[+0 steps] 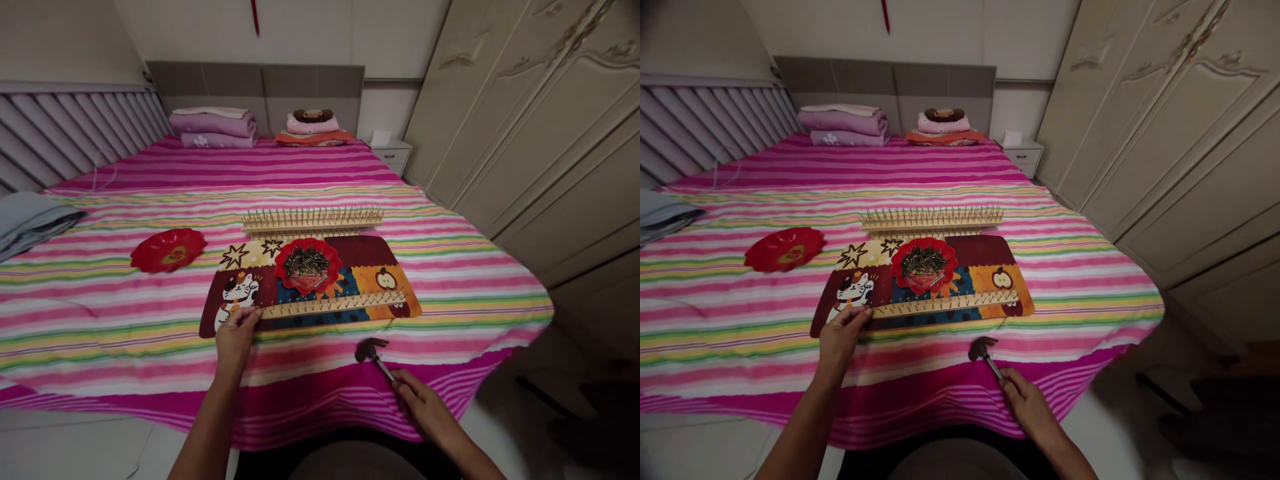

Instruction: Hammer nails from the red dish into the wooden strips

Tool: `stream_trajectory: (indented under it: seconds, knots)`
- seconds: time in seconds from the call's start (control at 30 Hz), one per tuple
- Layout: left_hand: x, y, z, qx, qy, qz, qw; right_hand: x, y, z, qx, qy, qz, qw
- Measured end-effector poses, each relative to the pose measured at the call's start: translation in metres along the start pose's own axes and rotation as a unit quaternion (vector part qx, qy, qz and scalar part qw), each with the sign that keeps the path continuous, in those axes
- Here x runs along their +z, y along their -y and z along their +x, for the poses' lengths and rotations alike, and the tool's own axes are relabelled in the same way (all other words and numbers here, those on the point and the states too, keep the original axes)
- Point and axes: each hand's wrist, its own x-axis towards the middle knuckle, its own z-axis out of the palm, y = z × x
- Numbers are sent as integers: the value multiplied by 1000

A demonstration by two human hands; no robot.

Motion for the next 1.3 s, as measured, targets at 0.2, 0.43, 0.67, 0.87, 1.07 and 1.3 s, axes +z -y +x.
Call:
stream_trajectory:
  seconds: [0.2,0.43,0.67,0.87,1.07,1.3]
  knots:
    - [4,4,-2,21,-6,4,1000,-1,-2,2,2,8,2,1000]
    - [4,3,-5,71,-7,77,994,3,-2,-3,-47,-2,-35,998]
    - [5,8,-9,183,-15,115,976,34,77,-15,-154,79,-82,981]
    - [10,17,-10,243,-21,149,958,73,152,-1,-274,100,-136,947]
    - [11,22,-10,261,-39,155,952,102,180,12,-354,74,-254,897]
    - [10,20,-9,247,-34,161,955,94,180,6,-327,92,-253,906]
